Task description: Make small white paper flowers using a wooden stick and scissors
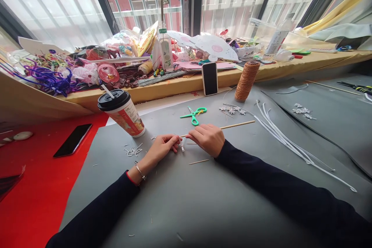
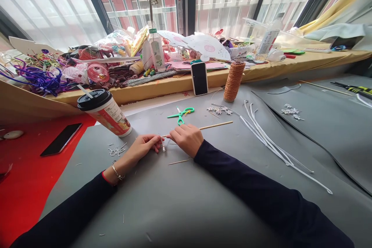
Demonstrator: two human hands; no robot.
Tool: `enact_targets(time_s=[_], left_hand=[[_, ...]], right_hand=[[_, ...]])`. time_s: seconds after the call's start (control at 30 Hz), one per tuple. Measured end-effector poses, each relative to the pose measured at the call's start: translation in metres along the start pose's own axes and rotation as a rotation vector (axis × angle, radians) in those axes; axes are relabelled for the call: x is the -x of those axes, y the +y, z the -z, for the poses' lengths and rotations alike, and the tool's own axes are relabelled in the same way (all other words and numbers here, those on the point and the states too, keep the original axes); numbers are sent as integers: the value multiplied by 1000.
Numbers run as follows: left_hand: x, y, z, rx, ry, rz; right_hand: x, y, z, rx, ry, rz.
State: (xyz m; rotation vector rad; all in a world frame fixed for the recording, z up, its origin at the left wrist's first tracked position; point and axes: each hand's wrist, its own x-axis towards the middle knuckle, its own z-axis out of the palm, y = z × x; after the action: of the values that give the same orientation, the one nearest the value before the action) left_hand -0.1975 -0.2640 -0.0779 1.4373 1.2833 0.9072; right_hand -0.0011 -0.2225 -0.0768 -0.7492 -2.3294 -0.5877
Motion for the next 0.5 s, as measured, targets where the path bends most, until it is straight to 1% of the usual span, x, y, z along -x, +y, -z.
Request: enact_targets(time_s=[0.1,0.27,0.4,0.5], left_hand=[[1,0,1,-34,-13,-8],[2,4,1,-18,-39,-18],[1,3,1,-22,-57,-68],[1,2,1,-36,-64,-96]], right_hand=[[1,0,-1,-19,-9,12],[1,-3,-4,-52,-29,17],[1,-3,-5,-47,-30,18],[2,-4,-6,-97,-58,15]])
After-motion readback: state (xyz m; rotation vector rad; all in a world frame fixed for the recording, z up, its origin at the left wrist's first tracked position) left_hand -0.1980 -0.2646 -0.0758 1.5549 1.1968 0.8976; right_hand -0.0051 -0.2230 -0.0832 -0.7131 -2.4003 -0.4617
